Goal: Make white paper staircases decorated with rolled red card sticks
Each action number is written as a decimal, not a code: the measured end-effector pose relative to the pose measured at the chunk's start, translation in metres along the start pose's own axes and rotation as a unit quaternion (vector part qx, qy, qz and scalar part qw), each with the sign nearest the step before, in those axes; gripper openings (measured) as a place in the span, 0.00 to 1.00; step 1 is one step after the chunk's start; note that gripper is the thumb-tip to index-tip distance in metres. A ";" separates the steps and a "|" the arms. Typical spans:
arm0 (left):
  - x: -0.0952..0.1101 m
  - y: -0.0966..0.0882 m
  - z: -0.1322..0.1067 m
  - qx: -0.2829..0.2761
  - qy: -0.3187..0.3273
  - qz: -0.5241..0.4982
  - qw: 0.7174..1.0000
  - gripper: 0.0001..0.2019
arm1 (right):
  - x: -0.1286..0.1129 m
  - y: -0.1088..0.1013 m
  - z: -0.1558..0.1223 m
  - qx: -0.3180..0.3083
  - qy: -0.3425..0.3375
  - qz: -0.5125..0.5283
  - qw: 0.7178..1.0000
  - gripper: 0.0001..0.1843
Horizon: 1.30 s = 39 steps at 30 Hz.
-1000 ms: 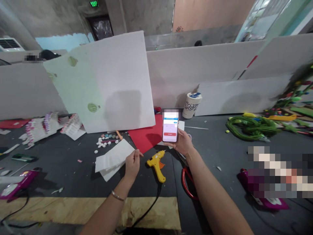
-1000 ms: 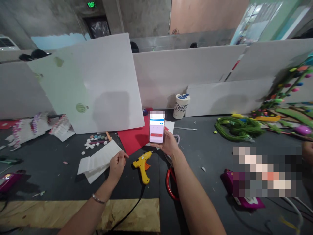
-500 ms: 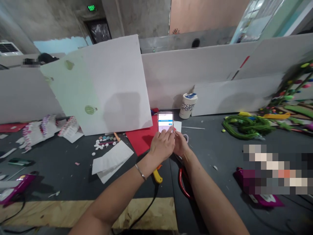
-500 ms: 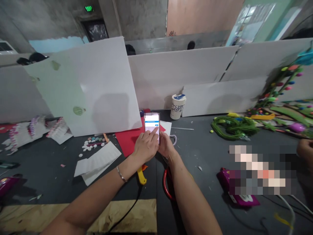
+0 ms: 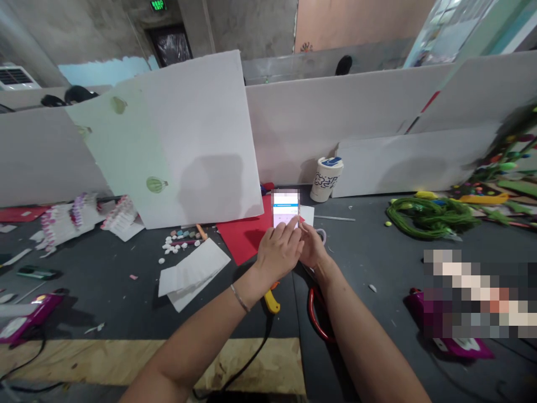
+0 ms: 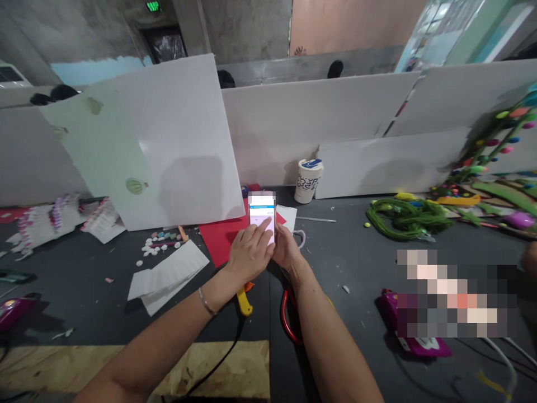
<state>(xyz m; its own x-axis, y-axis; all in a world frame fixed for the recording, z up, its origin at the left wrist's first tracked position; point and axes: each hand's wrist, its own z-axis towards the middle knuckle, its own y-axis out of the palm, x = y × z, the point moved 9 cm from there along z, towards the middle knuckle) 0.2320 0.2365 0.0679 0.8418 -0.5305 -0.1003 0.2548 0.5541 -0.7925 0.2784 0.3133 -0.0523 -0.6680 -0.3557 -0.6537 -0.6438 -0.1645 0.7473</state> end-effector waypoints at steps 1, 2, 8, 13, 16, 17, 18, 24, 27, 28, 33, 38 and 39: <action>-0.001 -0.007 -0.007 0.008 -0.002 -0.012 1.000 0.13 | 0.000 0.001 0.000 -0.002 0.000 -0.003 1.000 0.19; -0.003 -0.013 -0.015 0.012 -0.005 -0.027 1.000 0.12 | 0.000 0.002 -0.001 -0.005 0.003 -0.007 1.000 0.20; -0.024 -0.052 -0.077 0.045 -0.039 -0.091 0.994 0.09 | -0.001 0.009 -0.005 -0.008 0.016 -0.030 0.999 0.22; -0.052 -0.064 -0.133 0.073 -0.097 -0.094 0.988 0.07 | -0.003 0.005 -0.005 0.017 0.017 -0.039 0.999 0.23; -0.073 -0.058 -0.152 0.081 -0.156 -0.114 0.978 0.07 | -0.001 0.004 -0.003 0.018 0.018 -0.033 0.999 0.23; -0.080 -0.056 -0.155 0.086 -0.177 -0.125 0.972 0.07 | -0.001 0.004 -0.003 0.019 0.018 -0.033 0.999 0.23; -0.086 -0.054 -0.157 0.094 -0.197 -0.137 0.966 0.08 | -0.001 0.004 -0.003 0.020 0.018 -0.034 0.999 0.23; -0.098 -0.048 -0.157 0.099 -0.252 -0.171 0.947 0.10 | 0.001 -0.002 -0.003 0.040 0.023 -0.050 0.998 0.24; -0.100 -0.046 -0.159 0.096 -0.260 -0.176 0.945 0.10 | 0.003 -0.008 -0.003 0.050 0.030 -0.059 0.997 0.24; -0.100 -0.045 -0.160 0.095 -0.259 -0.176 0.945 0.10 | 0.003 -0.010 -0.002 0.053 0.031 -0.062 0.996 0.24; -0.097 -0.041 -0.157 0.094 -0.241 -0.182 0.949 0.10 | 0.004 -0.011 0.000 0.073 0.013 -0.075 0.994 0.21; -0.094 -0.040 -0.158 0.089 -0.240 -0.183 0.949 0.11 | -0.003 -0.008 0.003 0.089 -0.047 -0.077 0.992 0.14; -0.094 -0.040 -0.159 0.088 -0.242 -0.187 0.948 0.11 | -0.006 -0.010 0.002 0.090 -0.058 -0.080 0.991 0.13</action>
<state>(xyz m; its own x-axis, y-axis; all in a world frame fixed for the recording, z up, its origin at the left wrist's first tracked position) 0.0674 0.1624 0.0134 0.7862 -0.3783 0.4885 0.6176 0.5071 -0.6012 0.2875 0.3190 -0.0561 -0.5835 -0.2290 -0.7792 -0.7941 -0.0402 0.6065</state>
